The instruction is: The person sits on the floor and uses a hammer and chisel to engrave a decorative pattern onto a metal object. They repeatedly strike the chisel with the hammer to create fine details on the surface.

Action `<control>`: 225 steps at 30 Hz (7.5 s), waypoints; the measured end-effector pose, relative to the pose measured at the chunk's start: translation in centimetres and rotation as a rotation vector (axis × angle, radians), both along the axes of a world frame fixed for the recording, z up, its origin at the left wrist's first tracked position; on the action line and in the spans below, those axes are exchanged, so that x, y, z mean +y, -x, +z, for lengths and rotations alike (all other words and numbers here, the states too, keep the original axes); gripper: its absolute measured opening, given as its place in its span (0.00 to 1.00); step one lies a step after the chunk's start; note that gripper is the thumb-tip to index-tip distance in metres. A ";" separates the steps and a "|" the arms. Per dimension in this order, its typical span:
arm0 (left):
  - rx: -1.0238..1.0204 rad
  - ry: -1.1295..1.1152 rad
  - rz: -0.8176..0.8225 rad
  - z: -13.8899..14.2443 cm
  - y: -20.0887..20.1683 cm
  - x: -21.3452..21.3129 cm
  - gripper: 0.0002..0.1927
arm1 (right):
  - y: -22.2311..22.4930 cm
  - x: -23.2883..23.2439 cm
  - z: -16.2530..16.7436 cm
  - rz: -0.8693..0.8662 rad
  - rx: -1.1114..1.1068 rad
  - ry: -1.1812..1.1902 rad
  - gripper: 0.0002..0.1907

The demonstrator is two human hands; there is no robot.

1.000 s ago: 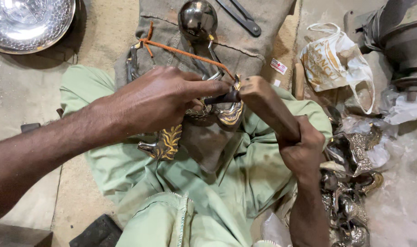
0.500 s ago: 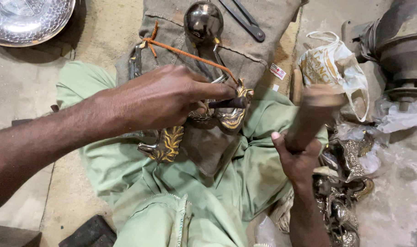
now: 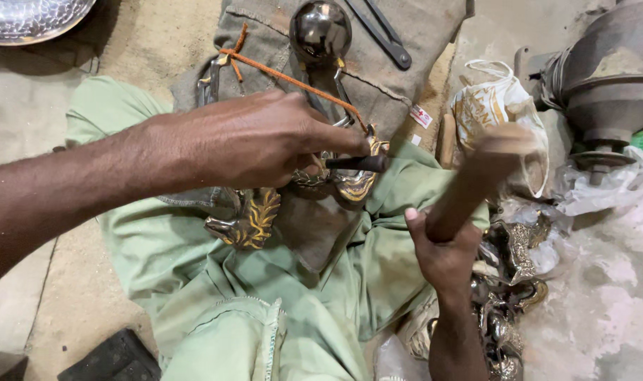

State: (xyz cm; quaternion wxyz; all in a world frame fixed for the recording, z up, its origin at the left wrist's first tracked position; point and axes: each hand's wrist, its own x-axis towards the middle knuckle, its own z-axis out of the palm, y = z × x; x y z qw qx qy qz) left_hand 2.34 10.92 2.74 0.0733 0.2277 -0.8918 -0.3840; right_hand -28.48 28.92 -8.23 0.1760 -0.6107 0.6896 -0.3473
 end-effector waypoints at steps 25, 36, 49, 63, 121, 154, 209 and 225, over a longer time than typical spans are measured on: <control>0.229 -0.081 0.299 -1.3 -0.2 2.5 0.28 | -1.6 -2.7 2.6 -0.010 -0.107 0.112 0.24; 0.220 0.005 0.296 -1.6 0.1 3.3 0.41 | 2.1 -6.2 4.0 0.074 0.128 0.276 0.22; 0.275 0.146 0.431 -2.9 -0.4 5.2 0.30 | 4.3 -6.2 4.6 0.145 0.446 0.302 0.17; 0.191 0.212 0.493 -3.6 -0.6 6.6 0.30 | 1.8 -7.8 7.0 0.127 0.203 0.299 0.15; 0.242 0.071 0.296 -2.8 -2.2 3.4 0.41 | -1.5 -7.3 6.6 0.085 0.186 0.305 0.27; 0.435 -0.215 0.693 -4.5 -1.0 2.3 0.32 | -1.6 -14.2 13.0 0.439 0.372 -0.169 0.32; 0.548 -0.083 0.650 -6.5 -1.4 4.7 0.39 | -5.4 -15.0 16.5 0.454 0.556 0.026 0.31; 0.568 -0.185 0.613 -5.6 -1.4 4.5 0.38 | -6.1 -14.0 16.4 0.462 0.537 -0.020 0.33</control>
